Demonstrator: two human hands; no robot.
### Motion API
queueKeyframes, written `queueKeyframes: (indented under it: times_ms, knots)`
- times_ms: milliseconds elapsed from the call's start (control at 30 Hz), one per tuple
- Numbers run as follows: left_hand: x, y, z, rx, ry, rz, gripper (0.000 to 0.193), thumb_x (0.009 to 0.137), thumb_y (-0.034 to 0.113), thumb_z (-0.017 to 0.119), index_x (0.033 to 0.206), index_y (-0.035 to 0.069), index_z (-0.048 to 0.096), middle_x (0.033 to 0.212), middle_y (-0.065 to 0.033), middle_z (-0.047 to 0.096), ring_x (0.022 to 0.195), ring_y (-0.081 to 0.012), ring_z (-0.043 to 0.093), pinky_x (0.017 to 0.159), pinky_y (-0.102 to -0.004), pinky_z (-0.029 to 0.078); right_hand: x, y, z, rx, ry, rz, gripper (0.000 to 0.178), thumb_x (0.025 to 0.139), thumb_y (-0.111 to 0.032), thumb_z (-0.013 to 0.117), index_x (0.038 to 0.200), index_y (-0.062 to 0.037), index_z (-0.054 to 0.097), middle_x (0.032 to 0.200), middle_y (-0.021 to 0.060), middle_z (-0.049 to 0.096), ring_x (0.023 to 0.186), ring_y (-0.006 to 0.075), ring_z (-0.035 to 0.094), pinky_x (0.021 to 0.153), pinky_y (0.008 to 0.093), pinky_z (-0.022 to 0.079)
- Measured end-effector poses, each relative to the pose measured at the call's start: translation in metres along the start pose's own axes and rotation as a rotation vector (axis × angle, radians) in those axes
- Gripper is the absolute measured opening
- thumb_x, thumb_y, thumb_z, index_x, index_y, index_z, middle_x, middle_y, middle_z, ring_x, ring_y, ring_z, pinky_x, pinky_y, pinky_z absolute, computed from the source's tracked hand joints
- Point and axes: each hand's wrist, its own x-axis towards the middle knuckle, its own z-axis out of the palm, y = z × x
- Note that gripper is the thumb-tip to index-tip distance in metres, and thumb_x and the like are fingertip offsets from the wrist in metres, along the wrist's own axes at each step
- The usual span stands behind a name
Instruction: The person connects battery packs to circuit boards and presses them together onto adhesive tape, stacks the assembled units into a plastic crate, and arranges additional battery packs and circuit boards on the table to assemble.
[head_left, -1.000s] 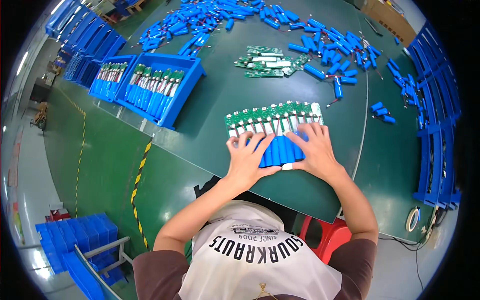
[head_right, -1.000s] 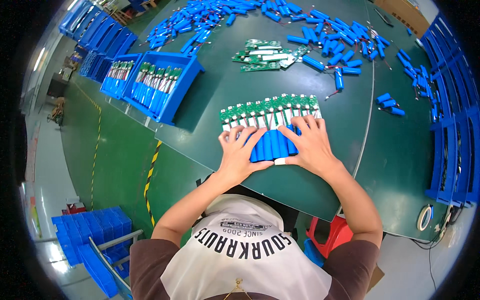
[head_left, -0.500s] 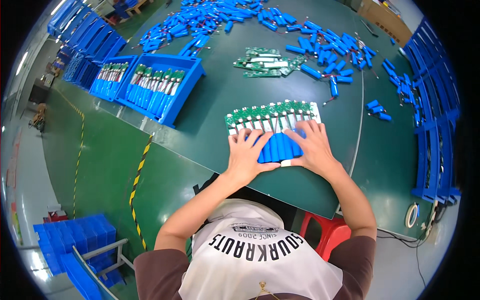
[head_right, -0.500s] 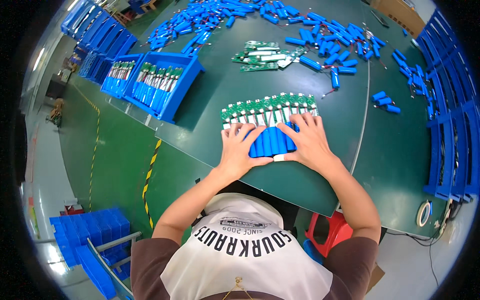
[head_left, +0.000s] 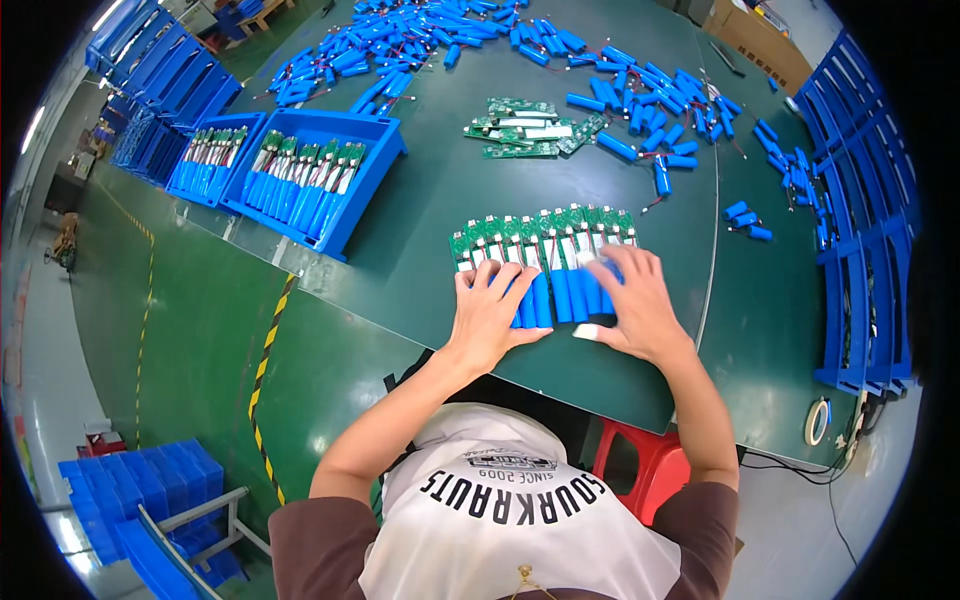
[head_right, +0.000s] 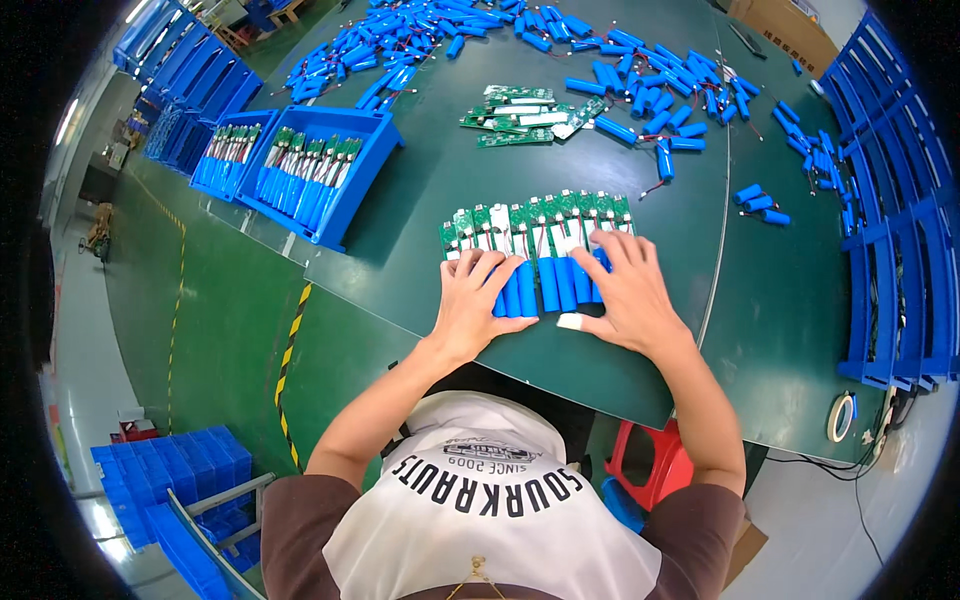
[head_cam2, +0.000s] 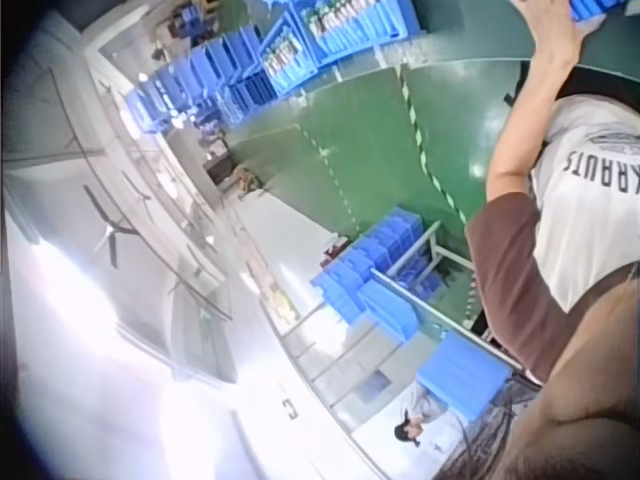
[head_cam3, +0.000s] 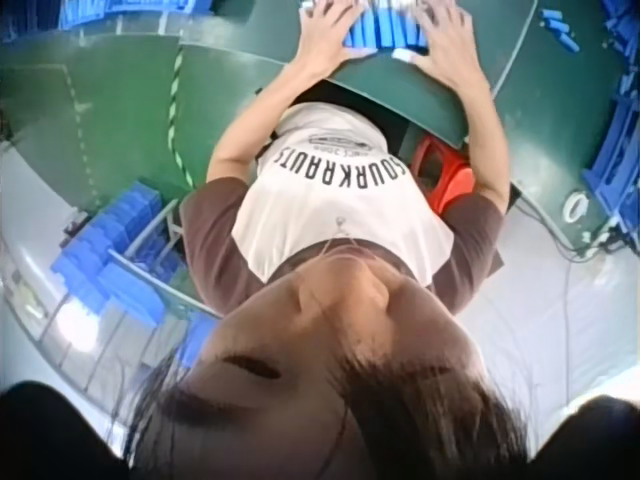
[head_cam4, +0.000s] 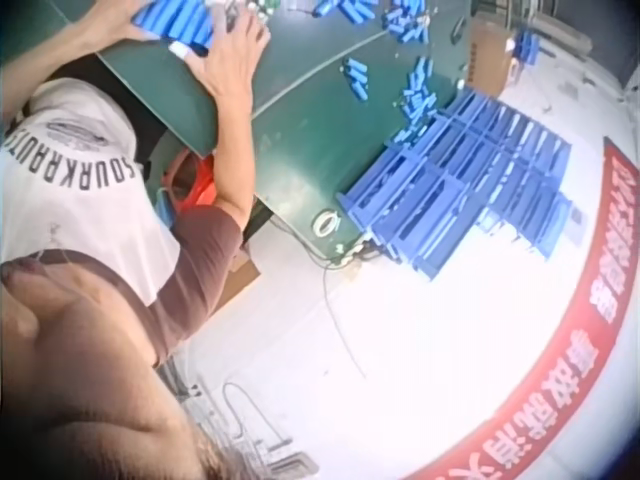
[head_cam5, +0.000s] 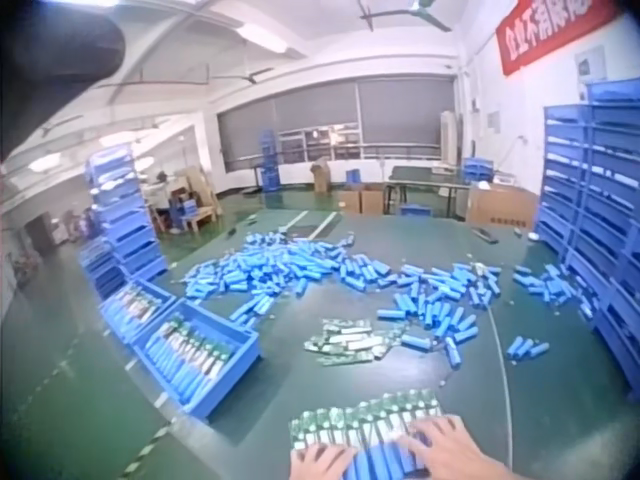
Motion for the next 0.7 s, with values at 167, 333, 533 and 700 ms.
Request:
queueKeyframes:
  times_ms: [167,333,533,700]
  knots:
    - [-0.007,-0.019,-0.032,0.001,0.037,0.069,0.085,0.060,0.039,0.090,0.134,0.012,0.058,0.122,-0.0055,0.057,0.114,-0.0287,0.051,0.095,-0.0480,0.035,-0.020,-0.046,-0.018,0.014,0.091,0.066,0.079,0.079,-0.057,0.070,0.137,-0.0052,0.052,0.136,0.0211,0.048,0.123,0.0451,0.045,0.104,0.0581,0.035]
    - [0.010,-0.052,-0.090,0.121,0.132,0.273,0.082,0.062,0.044,0.087,0.133,0.015,0.061,0.122,-0.0040,0.058,0.113,-0.0289,0.050,0.096,-0.0485,0.036,-0.039,-0.122,0.021,0.179,0.106,-0.015,0.065,0.068,-0.029,0.085,0.122,-0.0033,0.058,0.120,0.0174,0.055,0.113,0.0408,0.053,0.096,0.0560,0.041]
    - [0.031,-0.161,-0.223,0.284,0.074,0.321,0.083,0.058,0.039,0.090,0.133,0.015,0.062,0.129,-0.0049,0.060,0.120,-0.0290,0.049,0.102,-0.0478,0.036,-0.008,-0.146,0.043,0.253,0.220,0.152,0.057,0.067,-0.010,0.082,0.118,-0.0020,0.059,0.117,0.0180,0.056,0.110,0.0406,0.055,0.093,0.0521,0.044]
    - [0.037,-0.256,-0.270,0.176,-0.081,0.236,0.078,0.057,0.030,0.092,0.128,0.012,0.065,0.124,-0.0069,0.061,0.118,-0.0302,0.050,0.106,-0.0448,0.036,0.012,-0.152,0.058,0.164,0.266,0.193,0.051,0.066,-0.006,0.081,0.112,0.0002,0.061,0.110,0.0177,0.059,0.104,0.0393,0.057,0.090,0.0509,0.047]
